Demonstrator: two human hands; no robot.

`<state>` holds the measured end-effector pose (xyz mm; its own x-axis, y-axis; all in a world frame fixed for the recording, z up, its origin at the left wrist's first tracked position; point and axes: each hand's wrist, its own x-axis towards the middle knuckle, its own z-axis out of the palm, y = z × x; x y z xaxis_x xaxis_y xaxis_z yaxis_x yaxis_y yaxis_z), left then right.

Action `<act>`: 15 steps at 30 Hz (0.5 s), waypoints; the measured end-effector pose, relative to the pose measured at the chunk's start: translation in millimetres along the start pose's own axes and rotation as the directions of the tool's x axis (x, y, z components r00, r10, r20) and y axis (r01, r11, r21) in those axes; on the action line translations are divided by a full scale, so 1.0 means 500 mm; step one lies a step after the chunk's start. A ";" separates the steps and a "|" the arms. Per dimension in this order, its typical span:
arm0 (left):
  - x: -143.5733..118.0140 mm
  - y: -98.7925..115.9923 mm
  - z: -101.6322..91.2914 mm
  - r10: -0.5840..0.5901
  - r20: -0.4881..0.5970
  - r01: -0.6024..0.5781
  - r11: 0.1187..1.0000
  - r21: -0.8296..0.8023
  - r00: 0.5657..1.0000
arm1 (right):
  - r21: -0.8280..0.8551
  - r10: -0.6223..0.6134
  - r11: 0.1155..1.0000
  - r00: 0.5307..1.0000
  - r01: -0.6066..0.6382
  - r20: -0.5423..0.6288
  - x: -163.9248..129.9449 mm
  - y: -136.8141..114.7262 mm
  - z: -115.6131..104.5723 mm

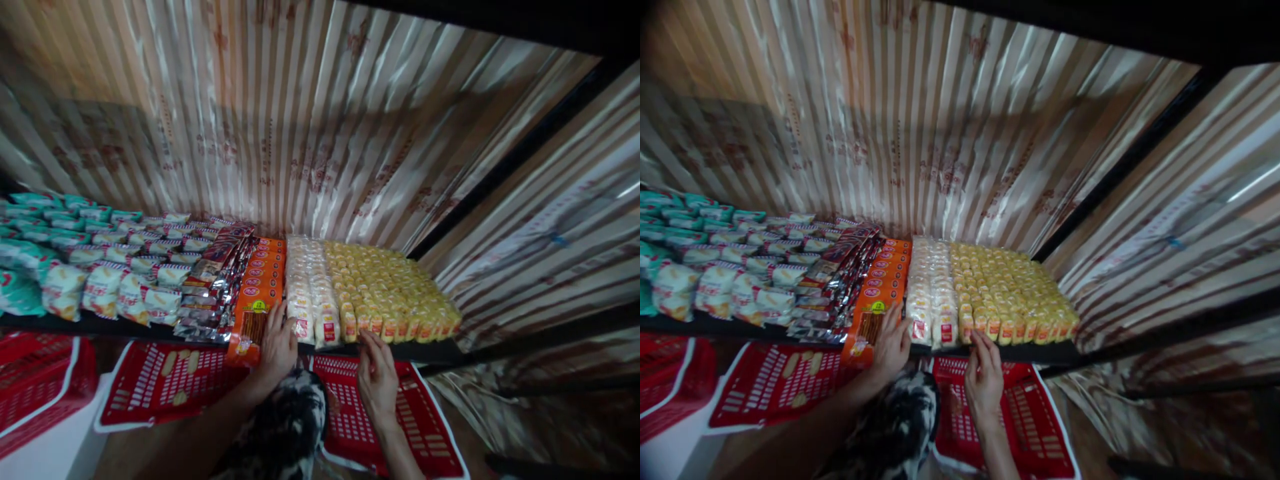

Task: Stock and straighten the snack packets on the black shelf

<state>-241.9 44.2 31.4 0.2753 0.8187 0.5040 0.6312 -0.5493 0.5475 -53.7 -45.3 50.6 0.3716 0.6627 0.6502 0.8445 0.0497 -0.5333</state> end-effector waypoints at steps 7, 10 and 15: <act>0.013 -0.108 -0.027 -0.079 0.141 0.038 0.962 0.270 0.987 | 0.142 -0.075 0.989 0.968 0.042 0.238 0.076 -0.147 0.190; 0.006 -0.125 -0.010 -0.025 0.126 -0.011 0.960 0.278 0.992 | 0.124 -0.091 0.991 0.923 0.047 0.373 0.113 -0.195 0.284; -0.006 -0.147 0.021 0.000 0.139 -0.041 0.956 0.291 0.990 | -0.047 -0.078 0.990 0.794 0.132 0.603 0.182 -0.249 0.407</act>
<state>-281.6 84.0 -17.4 0.3734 0.8338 0.4067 0.8030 -0.5100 0.3084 -203.5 161.0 65.8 -0.0030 0.9727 0.2319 0.9033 0.1021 -0.4167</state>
